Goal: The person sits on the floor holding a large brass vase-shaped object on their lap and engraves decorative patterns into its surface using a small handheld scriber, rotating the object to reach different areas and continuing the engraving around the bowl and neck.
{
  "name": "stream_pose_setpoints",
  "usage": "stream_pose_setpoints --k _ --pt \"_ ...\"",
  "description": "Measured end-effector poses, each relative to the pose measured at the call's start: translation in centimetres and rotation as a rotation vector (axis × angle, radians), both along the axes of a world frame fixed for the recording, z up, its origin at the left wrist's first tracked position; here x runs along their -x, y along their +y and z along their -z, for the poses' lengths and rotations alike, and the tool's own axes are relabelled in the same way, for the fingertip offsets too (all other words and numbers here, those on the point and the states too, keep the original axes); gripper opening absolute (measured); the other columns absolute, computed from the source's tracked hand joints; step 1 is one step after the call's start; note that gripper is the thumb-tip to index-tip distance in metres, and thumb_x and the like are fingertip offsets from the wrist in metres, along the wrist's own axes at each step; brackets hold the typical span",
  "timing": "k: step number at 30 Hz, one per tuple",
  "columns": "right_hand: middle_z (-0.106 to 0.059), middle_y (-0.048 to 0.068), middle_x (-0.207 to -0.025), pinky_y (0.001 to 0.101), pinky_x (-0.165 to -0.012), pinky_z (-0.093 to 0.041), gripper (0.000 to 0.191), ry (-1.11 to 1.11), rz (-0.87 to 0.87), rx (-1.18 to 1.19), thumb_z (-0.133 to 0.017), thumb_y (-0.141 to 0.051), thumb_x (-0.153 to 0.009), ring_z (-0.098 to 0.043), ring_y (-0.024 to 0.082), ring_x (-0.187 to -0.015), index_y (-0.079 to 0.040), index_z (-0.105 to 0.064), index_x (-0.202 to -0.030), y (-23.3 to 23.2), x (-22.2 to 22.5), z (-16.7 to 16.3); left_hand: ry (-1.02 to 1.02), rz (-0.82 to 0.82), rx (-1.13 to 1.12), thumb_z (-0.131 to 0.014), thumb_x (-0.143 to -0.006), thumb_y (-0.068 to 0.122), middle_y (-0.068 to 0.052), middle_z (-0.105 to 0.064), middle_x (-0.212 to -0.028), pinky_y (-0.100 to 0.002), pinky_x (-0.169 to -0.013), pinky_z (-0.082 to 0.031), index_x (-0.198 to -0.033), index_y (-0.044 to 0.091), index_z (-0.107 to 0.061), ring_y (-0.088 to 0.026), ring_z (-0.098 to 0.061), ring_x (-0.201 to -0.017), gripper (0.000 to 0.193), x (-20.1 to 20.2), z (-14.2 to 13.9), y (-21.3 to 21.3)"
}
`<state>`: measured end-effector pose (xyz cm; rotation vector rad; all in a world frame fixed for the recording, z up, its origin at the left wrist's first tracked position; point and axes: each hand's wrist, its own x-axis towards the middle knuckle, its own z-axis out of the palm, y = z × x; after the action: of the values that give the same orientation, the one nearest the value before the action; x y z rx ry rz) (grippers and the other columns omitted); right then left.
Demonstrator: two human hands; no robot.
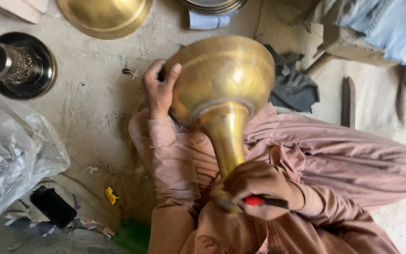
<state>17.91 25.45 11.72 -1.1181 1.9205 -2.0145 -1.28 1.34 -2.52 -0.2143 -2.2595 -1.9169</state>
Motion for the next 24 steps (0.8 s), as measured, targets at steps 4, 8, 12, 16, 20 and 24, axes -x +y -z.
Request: stream_pose_setpoints --k 4,8,12,16,20,24 --pt "-0.074 0.017 -0.095 0.0413 -0.076 -0.063 0.010 -0.273 0.002 0.122 -0.072 0.004 -0.093 -0.076 0.031 -0.087 -0.001 -0.067 -0.100 -0.4 -2.6 2.6 0.005 0.076 -0.073 -0.083 -0.092 0.042 -0.002 -0.071 -0.087 -0.027 -0.076 -0.053 -0.102 0.000 -0.073 -0.010 -0.063 -0.083 0.044 -1.0 -2.3 0.2" --pt "-0.073 0.016 -0.099 0.0397 -0.077 -0.060 0.012 -0.450 0.043 0.209 -0.070 0.006 -0.093 -0.075 0.029 -0.088 0.000 -0.062 -0.100 0.1 -4.5 4.9 0.029 0.063 -0.039 -0.087 -0.088 0.037 -0.008 -0.077 -0.095 -0.029 -0.082 -0.058 -0.109 -0.002 -0.074 -0.012 -0.070 -0.089 0.046 -1.3 -3.7 0.8" --pt "-0.077 0.013 -0.098 0.0329 -0.076 -0.067 0.012 -0.275 0.255 0.189 -0.073 0.002 -0.095 -0.079 0.022 -0.086 -0.003 -0.063 -0.100 0.3 -3.4 6.4 0.075 0.009 -0.054 -0.087 -0.088 0.036 -0.010 -0.078 -0.100 -0.031 -0.084 -0.058 -0.112 -0.004 -0.072 -0.014 -0.071 -0.092 0.050 -1.6 -3.8 1.0" --pt "-0.076 0.013 -0.101 0.0327 -0.081 -0.068 0.006 -0.048 0.446 0.180 -0.069 0.002 -0.100 -0.076 0.014 -0.084 -0.004 -0.067 -0.101 0.8 2.5 6.8 0.073 -0.044 -0.027 -0.088 -0.087 0.036 -0.012 -0.078 -0.102 -0.032 -0.085 -0.059 -0.112 -0.005 -0.074 -0.017 -0.072 -0.093 0.050 -1.5 -3.1 0.7" --pt "-0.074 0.014 -0.102 0.0312 -0.081 -0.065 0.008 0.040 0.570 -0.043 -0.070 0.005 -0.100 -0.075 0.015 -0.086 0.001 -0.063 -0.101 0.5 7.9 6.1 0.121 -0.065 -0.015 -0.090 -0.086 0.036 -0.014 -0.078 -0.102 -0.033 -0.086 -0.059 -0.111 -0.005 -0.073 -0.018 -0.073 -0.093 0.051 -1.5 -2.6 0.1" --pt "-0.074 0.016 -0.099 0.0298 -0.081 -0.060 0.014 -0.077 0.641 -0.207 -0.075 0.007 -0.099 -0.072 0.016 -0.088 0.005 -0.061 -0.097 -0.9 9.8 4.9 0.084 -0.046 -0.065 -0.090 -0.085 0.036 -0.012 -0.078 -0.098 -0.032 -0.082 -0.059 -0.111 -0.004 -0.073 -0.017 -0.073 -0.090 0.050 -1.6 -2.7 -0.3"
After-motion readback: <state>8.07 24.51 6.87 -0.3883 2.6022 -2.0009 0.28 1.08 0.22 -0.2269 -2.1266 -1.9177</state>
